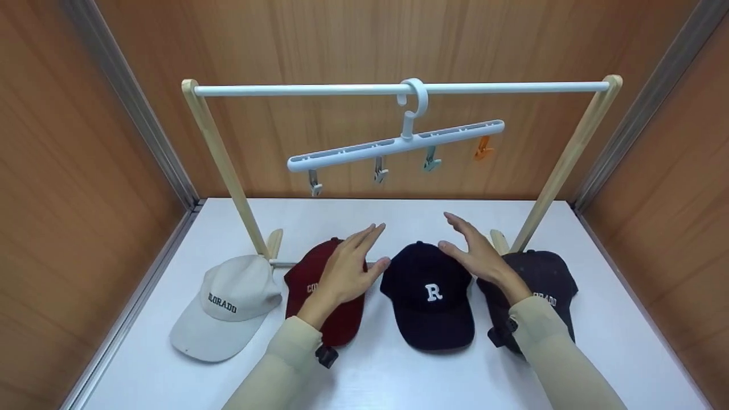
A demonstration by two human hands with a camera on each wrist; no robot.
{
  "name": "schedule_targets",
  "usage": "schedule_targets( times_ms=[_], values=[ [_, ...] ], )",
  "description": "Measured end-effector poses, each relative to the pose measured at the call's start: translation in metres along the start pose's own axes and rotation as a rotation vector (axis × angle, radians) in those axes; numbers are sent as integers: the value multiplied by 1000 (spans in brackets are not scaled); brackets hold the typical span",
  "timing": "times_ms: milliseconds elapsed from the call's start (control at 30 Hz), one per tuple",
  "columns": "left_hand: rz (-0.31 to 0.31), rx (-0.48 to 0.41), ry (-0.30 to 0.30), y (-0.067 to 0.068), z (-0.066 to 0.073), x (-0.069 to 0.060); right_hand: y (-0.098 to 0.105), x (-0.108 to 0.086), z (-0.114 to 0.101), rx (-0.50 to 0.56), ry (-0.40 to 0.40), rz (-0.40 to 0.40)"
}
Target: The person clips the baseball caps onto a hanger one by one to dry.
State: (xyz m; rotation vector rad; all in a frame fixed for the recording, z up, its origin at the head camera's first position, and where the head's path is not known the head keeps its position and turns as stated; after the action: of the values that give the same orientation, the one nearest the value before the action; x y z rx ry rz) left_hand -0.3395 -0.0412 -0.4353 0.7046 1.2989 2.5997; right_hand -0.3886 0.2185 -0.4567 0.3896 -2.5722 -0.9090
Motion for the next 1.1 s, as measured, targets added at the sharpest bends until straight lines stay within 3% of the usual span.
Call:
schedule_targets(
  times_ms=[433, 667, 833, 1100],
  values=[
    [-206, -314, 153, -58, -13, 21, -35, 3, 34, 86, -150, -118],
    [-265, -397, 188, -82, -14, 24, -47, 2, 46, 112, -195, -162],
    [-256, -481, 237, -88, -19, 23, -54, 2, 47, 168, -204, -161],
    [-282, -603, 304, -83, -22, 15, -53, 1, 38, 215, -179, -125]
  ],
)
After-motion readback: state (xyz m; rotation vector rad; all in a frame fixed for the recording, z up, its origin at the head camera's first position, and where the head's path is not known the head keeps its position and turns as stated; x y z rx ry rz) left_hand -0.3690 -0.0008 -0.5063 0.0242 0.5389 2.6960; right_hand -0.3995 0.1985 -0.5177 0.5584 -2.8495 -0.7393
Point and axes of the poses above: each hand's wrist, its own x-axis towards the middle knuckle, its own y-axis out of the back of the hand, z = x × y, the point moved 9 cm from there along x, towards the middle knuckle, and after that the axes turned 4 degrees about y, right-handed, at the moved point
